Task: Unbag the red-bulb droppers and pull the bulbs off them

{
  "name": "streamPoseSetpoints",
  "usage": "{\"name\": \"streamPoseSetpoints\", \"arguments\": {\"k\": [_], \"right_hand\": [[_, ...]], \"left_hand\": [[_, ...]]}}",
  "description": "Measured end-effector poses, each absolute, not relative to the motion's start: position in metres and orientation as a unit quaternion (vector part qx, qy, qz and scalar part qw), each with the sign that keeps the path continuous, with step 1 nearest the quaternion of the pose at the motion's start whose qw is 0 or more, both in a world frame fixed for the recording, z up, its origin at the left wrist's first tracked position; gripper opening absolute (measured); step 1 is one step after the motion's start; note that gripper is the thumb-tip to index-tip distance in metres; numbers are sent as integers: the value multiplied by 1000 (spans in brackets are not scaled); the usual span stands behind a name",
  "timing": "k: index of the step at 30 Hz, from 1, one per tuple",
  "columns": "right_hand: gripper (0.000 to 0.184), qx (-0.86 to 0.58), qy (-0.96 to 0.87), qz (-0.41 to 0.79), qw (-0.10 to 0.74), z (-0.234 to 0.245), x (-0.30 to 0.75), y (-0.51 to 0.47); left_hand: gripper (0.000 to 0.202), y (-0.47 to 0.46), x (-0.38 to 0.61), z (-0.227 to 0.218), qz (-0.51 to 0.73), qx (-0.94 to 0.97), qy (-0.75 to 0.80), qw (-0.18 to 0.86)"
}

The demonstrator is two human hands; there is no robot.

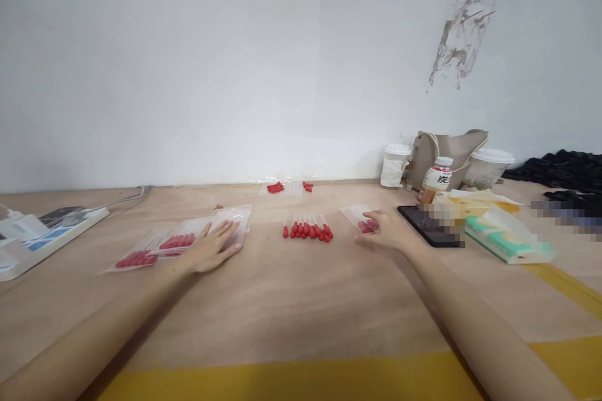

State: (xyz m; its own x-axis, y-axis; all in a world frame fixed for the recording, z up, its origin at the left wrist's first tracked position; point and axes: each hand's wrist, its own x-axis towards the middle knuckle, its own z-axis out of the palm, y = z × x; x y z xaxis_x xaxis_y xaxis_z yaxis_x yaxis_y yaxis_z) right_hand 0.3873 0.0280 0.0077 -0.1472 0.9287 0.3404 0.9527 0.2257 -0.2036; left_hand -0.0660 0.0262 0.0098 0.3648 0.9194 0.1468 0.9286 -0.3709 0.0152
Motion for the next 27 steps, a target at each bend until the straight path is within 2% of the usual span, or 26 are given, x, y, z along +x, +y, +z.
{"name": "streamPoseSetpoints", "arguments": {"k": [2,5,8,12,14,17,19,22,24,27], "right_hand": [[70,-582,-792,-16,181,2,401,23],[49,-542,-817,-30,193,-6,413,21],[33,-530,-816,-72,219,-14,421,25],[31,-525,-811,-82,243,-20,424,27],[30,-557,-764,-136,297,-14,420,24],[31,-607,-610,-254,441,12,406,16],[33,-622,-523,-254,525,33,392,11],[31,-607,-505,-120,602,55,361,8],[32,-565,-538,60,622,54,332,8],[30,-527,-525,342,574,32,275,6]], "left_hand": [[70,33,-63,4,-35,-805,-592,9],[68,45,-58,-2,-26,-788,-614,30],[55,46,-56,-4,-86,-780,-603,147],[35,31,-51,-3,-183,-780,-513,309],[28,25,-47,-2,-191,-791,-473,338],[22,23,-41,-1,-181,-818,-414,355],[22,23,-41,-1,-178,-836,-376,357],[21,23,-42,-2,-215,-837,-368,344],[18,20,-42,-3,-276,-816,-397,318],[21,8,-36,-2,-365,-789,-442,220]]}}
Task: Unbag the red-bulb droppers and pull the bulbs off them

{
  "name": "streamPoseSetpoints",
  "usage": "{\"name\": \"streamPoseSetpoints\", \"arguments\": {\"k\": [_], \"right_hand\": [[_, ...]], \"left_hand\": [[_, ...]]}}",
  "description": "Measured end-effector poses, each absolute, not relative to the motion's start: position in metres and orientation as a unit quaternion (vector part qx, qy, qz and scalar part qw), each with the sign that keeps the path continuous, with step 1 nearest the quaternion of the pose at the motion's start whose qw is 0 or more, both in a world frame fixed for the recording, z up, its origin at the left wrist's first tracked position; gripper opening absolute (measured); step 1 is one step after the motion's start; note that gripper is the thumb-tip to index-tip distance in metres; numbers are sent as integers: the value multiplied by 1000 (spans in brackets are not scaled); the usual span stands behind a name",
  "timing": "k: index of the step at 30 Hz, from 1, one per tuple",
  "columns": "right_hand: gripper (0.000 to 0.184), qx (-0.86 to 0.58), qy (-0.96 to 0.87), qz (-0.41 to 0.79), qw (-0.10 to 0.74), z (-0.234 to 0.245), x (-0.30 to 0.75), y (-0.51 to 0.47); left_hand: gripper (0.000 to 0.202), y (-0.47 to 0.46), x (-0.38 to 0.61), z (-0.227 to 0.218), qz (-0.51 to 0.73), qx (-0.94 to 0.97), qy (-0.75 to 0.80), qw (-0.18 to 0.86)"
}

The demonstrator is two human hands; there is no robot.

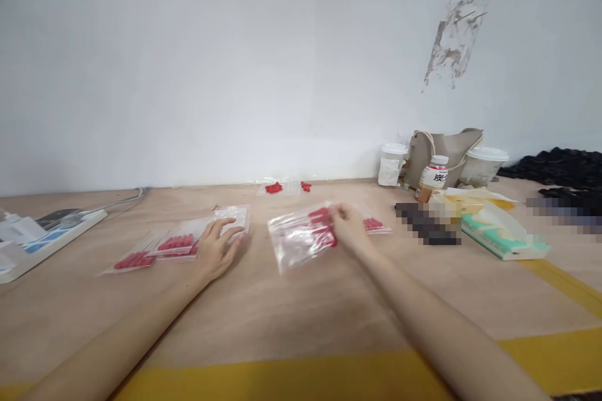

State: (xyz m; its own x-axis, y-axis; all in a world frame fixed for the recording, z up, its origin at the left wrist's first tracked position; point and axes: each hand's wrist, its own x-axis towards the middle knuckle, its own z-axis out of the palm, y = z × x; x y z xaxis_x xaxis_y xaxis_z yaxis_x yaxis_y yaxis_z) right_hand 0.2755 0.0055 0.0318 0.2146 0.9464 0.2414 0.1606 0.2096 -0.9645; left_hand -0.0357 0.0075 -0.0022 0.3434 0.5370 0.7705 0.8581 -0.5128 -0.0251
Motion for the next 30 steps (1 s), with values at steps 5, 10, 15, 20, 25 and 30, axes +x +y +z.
{"name": "streamPoseSetpoints", "arguments": {"k": [5,10,15,20,25,30], "right_hand": [[22,-524,-478,488,509,-10,198,-2],[6,-506,-470,571,444,-6,191,-5],[30,-450,-469,678,344,4,220,-10],[41,-489,-445,643,386,-5,224,-16],[45,-506,-441,620,406,-5,214,-19],[48,-481,-457,617,423,-5,209,-21]], "left_hand": [[29,-15,-15,3,-397,-790,-466,33],[30,-21,0,0,-321,-846,-421,-61],[34,-20,-4,-4,-276,-862,-413,-100],[24,-19,-4,0,-300,-875,-376,-57],[21,-16,10,8,-296,-897,-328,15],[19,-7,27,16,-213,-939,-227,146]]}}
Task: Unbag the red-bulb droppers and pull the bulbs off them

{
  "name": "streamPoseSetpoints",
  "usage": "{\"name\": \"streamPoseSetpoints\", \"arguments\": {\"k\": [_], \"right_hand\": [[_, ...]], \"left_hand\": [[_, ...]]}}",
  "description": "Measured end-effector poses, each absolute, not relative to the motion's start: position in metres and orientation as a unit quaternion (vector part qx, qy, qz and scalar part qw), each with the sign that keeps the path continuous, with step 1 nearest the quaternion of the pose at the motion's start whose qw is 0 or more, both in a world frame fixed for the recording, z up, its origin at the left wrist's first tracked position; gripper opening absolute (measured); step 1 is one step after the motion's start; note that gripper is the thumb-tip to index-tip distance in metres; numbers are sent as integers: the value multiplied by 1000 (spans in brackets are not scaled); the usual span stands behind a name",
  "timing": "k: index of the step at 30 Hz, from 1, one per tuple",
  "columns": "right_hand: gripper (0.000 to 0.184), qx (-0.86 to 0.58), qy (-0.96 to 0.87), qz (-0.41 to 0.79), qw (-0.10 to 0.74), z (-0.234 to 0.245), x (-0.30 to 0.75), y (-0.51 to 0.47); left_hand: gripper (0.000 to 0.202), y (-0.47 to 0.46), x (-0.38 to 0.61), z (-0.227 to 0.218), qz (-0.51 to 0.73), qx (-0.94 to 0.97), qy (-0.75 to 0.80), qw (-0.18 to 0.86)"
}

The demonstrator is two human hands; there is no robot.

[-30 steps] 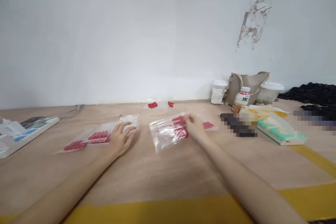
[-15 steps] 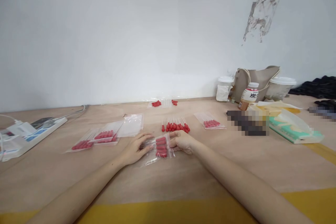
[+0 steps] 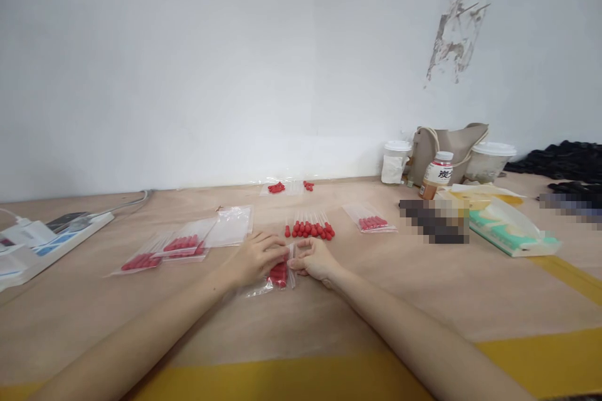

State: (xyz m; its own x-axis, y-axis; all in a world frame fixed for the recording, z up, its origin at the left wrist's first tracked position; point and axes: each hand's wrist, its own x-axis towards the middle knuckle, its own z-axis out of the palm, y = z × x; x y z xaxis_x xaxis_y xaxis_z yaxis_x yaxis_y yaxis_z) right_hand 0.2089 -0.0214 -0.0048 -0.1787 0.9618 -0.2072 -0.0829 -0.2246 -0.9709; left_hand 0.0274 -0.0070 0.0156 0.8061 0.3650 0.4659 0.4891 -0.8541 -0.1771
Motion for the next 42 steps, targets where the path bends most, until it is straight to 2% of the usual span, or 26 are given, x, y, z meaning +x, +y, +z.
{"name": "streamPoseSetpoints", "arguments": {"k": [3,8,23,30,35,42], "right_hand": [[51,-461,-469,623,425,-10,209,-20],[59,-464,-479,617,418,-11,211,-21],[56,-502,-492,601,380,-7,215,-19],[57,-504,-491,606,372,-5,216,-19],[59,-501,-498,607,363,-3,218,-20],[60,-506,-496,608,359,-5,219,-18]], "left_hand": [[18,-2,37,17,-192,-945,-176,197],[21,0,43,15,-189,-952,-159,183],[21,1,42,11,-156,-956,-153,198],[24,0,40,14,-154,-958,-169,171],[19,0,43,14,-140,-963,-126,192],[25,2,40,5,-169,-952,-136,215]]}}
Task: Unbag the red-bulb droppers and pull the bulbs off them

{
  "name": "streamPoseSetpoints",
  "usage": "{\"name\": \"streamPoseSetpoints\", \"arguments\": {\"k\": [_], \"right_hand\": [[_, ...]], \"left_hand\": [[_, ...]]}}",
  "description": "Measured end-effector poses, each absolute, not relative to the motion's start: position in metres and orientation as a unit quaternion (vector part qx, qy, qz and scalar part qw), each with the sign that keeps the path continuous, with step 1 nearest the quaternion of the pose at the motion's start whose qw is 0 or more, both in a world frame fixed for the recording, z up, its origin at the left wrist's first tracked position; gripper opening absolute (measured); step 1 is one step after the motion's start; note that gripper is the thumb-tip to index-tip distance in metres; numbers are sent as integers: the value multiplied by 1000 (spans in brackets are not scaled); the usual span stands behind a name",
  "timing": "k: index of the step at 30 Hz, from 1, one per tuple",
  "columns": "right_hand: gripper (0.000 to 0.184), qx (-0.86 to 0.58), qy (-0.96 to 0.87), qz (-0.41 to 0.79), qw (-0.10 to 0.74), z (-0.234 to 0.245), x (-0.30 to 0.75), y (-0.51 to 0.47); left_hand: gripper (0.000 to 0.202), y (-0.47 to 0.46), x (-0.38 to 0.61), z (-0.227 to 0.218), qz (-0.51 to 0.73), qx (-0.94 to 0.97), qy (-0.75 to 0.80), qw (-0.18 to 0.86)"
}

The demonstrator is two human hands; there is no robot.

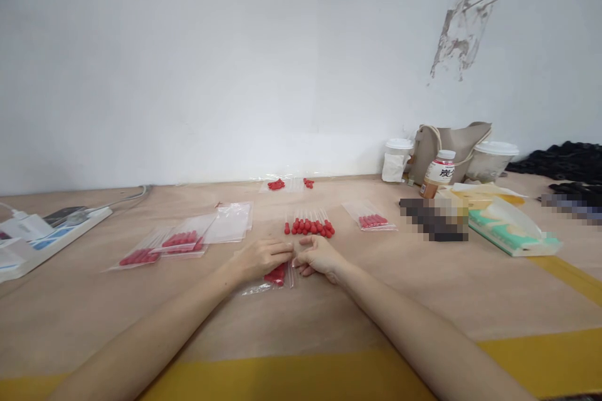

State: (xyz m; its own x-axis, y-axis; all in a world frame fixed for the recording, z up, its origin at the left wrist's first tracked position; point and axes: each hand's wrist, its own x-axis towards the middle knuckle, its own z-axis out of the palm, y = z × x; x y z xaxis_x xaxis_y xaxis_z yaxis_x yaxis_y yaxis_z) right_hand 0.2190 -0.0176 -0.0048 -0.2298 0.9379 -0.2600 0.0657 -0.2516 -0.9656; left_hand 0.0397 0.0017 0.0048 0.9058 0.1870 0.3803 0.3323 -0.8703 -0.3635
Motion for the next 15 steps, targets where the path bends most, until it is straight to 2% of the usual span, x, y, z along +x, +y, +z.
{"name": "streamPoseSetpoints", "arguments": {"k": [9,15], "right_hand": [[41,-458,-523,618,366,0,224,-24],[39,-455,-541,613,354,-1,223,-24]], "left_hand": [[24,1,37,10,-215,-938,-158,218],[25,1,38,7,-210,-945,-154,198]]}}
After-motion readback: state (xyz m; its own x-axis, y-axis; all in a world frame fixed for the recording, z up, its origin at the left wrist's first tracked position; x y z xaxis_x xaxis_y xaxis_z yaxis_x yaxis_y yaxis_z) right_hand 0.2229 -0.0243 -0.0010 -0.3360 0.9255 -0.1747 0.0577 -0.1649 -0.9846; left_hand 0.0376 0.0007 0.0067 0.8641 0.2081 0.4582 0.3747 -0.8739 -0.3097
